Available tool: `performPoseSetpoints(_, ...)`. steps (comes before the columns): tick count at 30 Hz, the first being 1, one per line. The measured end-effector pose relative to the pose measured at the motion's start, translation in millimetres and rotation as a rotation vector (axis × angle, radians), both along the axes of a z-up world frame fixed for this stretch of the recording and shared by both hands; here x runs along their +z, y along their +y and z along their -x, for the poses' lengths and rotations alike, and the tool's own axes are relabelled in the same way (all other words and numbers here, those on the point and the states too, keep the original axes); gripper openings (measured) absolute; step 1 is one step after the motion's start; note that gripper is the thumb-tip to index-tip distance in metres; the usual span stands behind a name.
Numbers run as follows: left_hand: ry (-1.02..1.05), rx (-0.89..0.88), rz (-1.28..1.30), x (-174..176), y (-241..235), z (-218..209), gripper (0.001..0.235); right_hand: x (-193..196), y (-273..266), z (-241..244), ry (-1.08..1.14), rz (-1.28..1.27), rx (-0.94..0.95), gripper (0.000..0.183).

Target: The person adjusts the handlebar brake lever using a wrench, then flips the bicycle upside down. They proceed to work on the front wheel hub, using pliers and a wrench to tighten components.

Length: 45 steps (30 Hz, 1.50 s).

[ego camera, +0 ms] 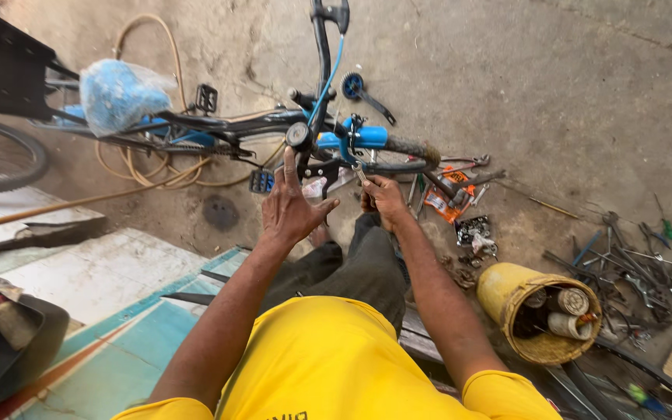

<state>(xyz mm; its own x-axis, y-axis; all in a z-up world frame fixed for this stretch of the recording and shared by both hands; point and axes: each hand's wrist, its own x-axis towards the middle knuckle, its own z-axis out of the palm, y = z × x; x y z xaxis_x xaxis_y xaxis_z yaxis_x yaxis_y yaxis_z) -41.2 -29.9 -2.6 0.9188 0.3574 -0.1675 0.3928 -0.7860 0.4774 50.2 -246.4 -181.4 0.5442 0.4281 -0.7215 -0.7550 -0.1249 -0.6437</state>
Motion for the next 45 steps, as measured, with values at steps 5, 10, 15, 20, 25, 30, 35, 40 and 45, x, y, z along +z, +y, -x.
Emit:
performPoseSetpoints(5, 0.193, 0.008, 0.056, 0, -6, -8, 0.133, 1, -10, 25, 0.088, 0.083, -0.086, 0.017)
performPoseSetpoints(10, -0.021, -0.057, 0.039, -16, -2, -2, 0.127, 10, -4, 23, 0.024, 0.05, -0.073, 0.019)
performPoseSetpoints(15, -0.067, -0.033, 0.09, -21, 3, 3, 0.109, 39, 10, 14, -0.103, 0.046, 0.064, 0.018)
performPoseSetpoints(20, 0.034, 0.169, 0.274, -20, 3, -4, 0.08, 66, 35, 15, -0.1, -0.056, 0.109, 0.032)
performPoseSetpoints(25, -0.066, 0.144, 0.162, -15, 4, -9, 0.063, 66, 56, 29, 0.041, -0.234, -0.104, 0.047)
performPoseSetpoints(30, 0.229, 0.267, 0.158, -5, 2, -26, 0.066, 48, 75, 41, -0.004, -0.351, -0.188, 0.03)
performPoseSetpoints(35, 0.306, 0.422, 0.181, 4, -3, -51, 0.074, 35, 88, 56, 0.008, -0.445, -0.295, 0.018)
performPoseSetpoints(40, 0.322, 0.45, 0.219, 10, 1, -48, 0.07, 42, 84, 65, 0.063, -0.493, -0.27, 0.016)
performPoseSetpoints(45, 0.315, 0.404, 0.177, 2, 4, -44, 0.073, 61, 91, 72, 0.119, -0.527, -0.361, 0.019)
